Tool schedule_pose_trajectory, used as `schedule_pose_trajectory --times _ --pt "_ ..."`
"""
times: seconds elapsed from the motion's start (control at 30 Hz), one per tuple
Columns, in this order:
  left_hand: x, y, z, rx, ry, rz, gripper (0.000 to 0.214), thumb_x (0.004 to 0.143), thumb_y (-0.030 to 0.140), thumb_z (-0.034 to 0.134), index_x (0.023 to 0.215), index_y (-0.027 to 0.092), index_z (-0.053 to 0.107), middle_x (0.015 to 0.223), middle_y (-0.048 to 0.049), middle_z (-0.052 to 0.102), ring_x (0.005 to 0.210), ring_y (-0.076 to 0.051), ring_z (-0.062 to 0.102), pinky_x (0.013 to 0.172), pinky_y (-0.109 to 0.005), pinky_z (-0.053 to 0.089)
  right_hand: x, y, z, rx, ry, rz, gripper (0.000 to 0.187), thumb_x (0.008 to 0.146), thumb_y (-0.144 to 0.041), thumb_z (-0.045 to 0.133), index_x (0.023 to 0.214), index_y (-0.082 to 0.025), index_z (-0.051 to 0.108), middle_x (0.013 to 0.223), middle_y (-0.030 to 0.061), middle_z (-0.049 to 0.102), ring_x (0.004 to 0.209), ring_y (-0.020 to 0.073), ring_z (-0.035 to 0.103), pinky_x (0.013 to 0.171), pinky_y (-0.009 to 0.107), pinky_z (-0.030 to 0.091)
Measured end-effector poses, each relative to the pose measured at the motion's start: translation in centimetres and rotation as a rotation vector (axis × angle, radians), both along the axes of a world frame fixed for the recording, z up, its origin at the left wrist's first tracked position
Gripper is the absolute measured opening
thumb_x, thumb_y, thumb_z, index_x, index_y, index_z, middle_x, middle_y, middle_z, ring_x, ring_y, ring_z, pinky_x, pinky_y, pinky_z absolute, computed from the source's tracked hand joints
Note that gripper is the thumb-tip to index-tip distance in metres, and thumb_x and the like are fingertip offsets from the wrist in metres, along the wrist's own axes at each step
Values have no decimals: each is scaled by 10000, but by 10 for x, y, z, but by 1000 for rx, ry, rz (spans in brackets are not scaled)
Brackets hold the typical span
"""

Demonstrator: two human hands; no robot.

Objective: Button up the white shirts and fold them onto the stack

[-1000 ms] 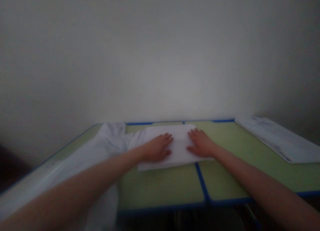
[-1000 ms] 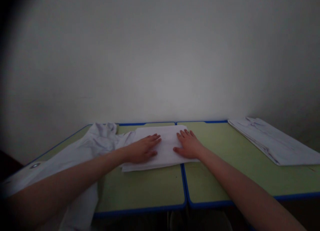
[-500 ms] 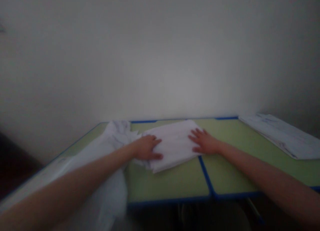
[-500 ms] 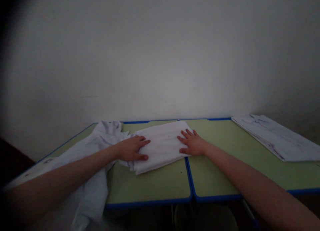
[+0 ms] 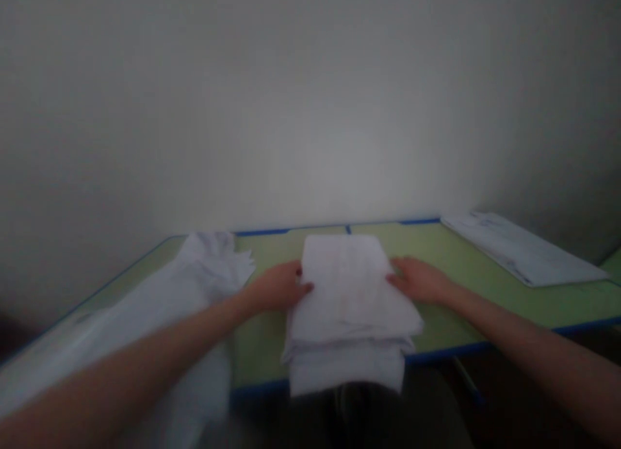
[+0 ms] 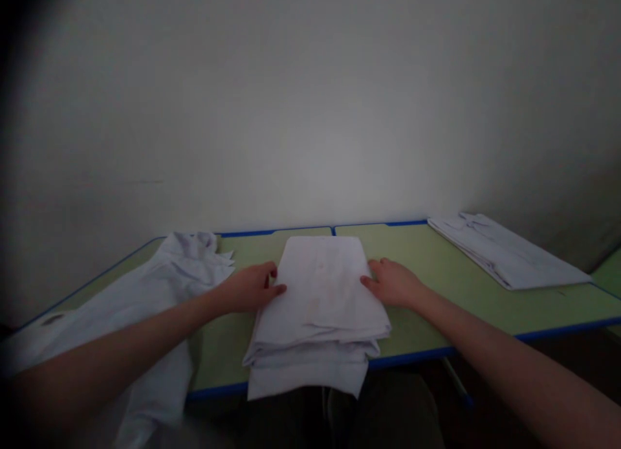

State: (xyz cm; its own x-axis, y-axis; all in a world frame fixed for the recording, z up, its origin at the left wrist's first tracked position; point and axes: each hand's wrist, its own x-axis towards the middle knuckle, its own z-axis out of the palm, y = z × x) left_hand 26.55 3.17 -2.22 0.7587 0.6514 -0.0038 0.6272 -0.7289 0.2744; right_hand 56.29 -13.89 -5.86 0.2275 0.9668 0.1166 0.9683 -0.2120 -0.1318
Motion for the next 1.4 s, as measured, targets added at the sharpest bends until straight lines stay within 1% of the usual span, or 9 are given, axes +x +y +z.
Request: schedule_pose_trajectory --times 0.17,0.37,0.57,0.73,0.9,1.07,1.23,1.33,1.4 --pt "-3 30 -25 -276 -16 95 544 719 506 515 1130 150 516 869 -92 662 614 -184 608 531 -264 417 -24 -28 2 -110 497 -25 502 795 -418 498 1235 -186 429 825 74 643 615 169 590 546 276 447" --pt "-13 41 -25 -249 -160 81 501 670 432 584 1090 161 545 842 -62 656 709 -181 606 584 -249 421 -47 -36 12 -21 969 -110 610 743 -236 553 1293 -188 294 727 9 590 508 114 547 422 214 430" --pt "-28 32 -28 -207 -228 134 495 682 500 546 1042 160 557 700 -22 619 616 -161 569 518 -238 378 -60 -54 9 14 1093 -127 648 756 -309 574 1314 -233 254 693 -15 548 486 104 526 398 212 436" --pt "-39 10 -36 -257 -193 91 591 666 496 574 1160 188 473 644 13 585 580 -151 553 517 -233 370 -68 -59 1 -11 1173 -125 716 764 -320 569 1361 -252 178 704 -12 573 500 109 540 425 218 447" --pt "-41 -5 -21 -411 -258 53 676 680 426 577 1274 203 344 607 50 507 519 -131 514 462 -225 382 -75 -57 14 54 1240 -133 738 760 -287 565 1375 -278 159 721 -7 571 527 112 544 437 228 465" --pt "-52 -11 -6 -502 -341 64 590 702 456 553 1222 230 389 653 54 459 473 -105 492 411 -221 415 -81 -65 17 72 1315 -120 720 753 -278 573 1364 -315 194 794 -4 574 549 105 549 468 243 487" --pt "-69 -16 -28 -552 -172 95 414 680 450 565 999 186 545 670 40 463 470 -102 501 417 -228 437 -76 -76 9 -156 1107 -28 436 780 -322 545 1188 -177 494 783 21 576 572 96 552 529 235 484" --pt "-75 -21 -37 -534 -116 52 395 704 428 550 1013 183 548 668 31 484 515 -113 520 457 -227 448 -75 -81 19 -235 776 80 398 801 -334 522 1168 -179 543 729 16 568 584 107 546 551 237 460" --pt "-80 -25 -32 -398 -94 -43 371 734 417 537 1027 192 558 688 14 515 559 -124 534 510 -239 461 -77 -87 30 -188 487 184 362 792 -342 539 1123 -203 588 785 41 587 681 144 565 632 276 462"
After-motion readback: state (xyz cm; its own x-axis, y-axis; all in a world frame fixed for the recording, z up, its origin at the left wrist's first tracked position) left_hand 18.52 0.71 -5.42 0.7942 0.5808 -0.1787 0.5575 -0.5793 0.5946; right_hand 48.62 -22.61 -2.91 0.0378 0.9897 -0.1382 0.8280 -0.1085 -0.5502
